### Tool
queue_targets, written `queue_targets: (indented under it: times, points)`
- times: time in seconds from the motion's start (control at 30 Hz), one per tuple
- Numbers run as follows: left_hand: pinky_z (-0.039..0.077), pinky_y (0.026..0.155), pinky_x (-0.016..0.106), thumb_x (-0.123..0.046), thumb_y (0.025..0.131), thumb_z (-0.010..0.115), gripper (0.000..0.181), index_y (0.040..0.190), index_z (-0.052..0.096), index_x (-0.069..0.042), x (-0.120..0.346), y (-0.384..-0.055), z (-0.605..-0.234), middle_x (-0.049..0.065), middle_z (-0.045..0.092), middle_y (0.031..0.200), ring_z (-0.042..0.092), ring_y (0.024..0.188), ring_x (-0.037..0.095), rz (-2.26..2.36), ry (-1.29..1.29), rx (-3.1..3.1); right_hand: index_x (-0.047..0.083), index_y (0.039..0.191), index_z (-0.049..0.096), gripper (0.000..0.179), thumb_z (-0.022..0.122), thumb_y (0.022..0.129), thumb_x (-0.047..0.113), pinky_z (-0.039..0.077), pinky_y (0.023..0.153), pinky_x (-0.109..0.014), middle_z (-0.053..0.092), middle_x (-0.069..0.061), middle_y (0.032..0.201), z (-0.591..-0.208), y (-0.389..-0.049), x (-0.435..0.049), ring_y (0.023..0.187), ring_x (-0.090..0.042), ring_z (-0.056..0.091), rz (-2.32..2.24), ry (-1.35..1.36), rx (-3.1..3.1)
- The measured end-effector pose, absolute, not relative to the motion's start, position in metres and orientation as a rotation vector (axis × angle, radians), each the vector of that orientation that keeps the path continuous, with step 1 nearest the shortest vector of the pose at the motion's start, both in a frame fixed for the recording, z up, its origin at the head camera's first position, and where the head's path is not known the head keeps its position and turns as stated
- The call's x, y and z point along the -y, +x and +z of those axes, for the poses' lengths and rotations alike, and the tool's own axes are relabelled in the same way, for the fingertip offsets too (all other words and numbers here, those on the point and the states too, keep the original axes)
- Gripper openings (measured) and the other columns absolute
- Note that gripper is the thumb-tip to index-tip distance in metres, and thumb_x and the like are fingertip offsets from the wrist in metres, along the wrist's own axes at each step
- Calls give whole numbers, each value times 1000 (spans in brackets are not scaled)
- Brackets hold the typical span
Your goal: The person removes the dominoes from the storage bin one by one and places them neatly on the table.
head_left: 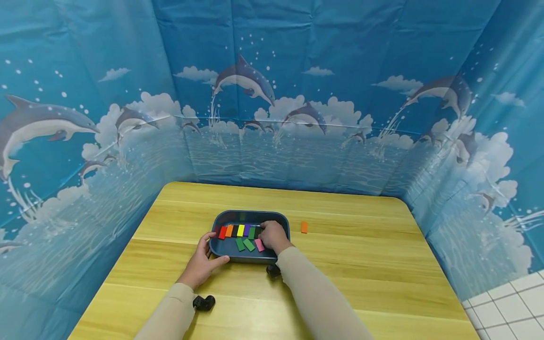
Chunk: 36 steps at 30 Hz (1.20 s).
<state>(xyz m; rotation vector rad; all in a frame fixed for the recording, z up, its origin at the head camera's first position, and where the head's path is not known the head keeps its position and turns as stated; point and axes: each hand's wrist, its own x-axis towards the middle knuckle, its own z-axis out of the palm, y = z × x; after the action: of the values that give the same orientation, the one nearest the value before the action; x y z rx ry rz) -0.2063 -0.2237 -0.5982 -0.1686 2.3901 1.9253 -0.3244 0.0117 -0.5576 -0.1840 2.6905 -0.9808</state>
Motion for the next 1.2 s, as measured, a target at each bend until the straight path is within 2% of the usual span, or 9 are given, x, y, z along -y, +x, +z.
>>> queue_targets:
  times: [0.17,0.27,0.43,0.53,0.63,0.7,1.2]
  points:
    - [21,128,60,-29,88,88,93,159,28,-21,223,-207,-599,25,23,172,17,160,51,1933,-166,-2383,5,136,70,36,55,104,5,52,112,-47,68,-11,142,-559,-325,-12,120,-24,64,-970,-174,-2690]
    - [21,128,59,-28,88,88,92,159,29,-21,223,-207,-600,25,23,172,18,160,50,1936,-168,-2382,6,138,69,37,53,105,5,52,113,-47,67,-11,144,-560,-325,-13,120,-24,64,-953,-184,-2693]
    - [21,128,59,-27,88,87,91,158,29,-21,222,-208,-600,25,27,171,21,160,49,1934,-171,-2387,5,139,68,38,64,101,5,53,112,-47,69,-11,140,-560,-325,-13,113,-24,64,-905,-216,-2708]
    - [21,128,59,-26,89,87,91,159,29,-21,222,-208,-599,25,27,171,21,160,49,1937,-168,-2384,6,138,68,42,72,97,6,54,110,-47,73,-11,127,-560,-326,-13,104,-23,63,-892,-215,-2711]
    - [20,128,59,-26,90,86,90,159,29,-21,221,-208,-598,25,26,171,20,160,49,1932,-164,-2389,7,137,69,43,76,95,6,56,106,-46,74,-9,113,-560,-326,-12,96,-22,63,-893,-209,-2712]
    - [20,128,58,-27,90,86,90,159,29,-22,221,-208,-598,25,26,171,20,160,49,1926,-167,-2394,7,137,69,43,77,94,7,57,103,-45,74,-8,109,-560,-326,-12,93,-21,62,-903,-200,-2705]
    - [21,129,58,-28,89,87,91,158,29,-23,223,-207,-598,25,27,171,19,160,49,1915,-162,-2400,2,135,64,42,76,95,9,58,92,-42,67,-6,103,-555,-324,-16,92,-20,61,-1134,-238,-2614]
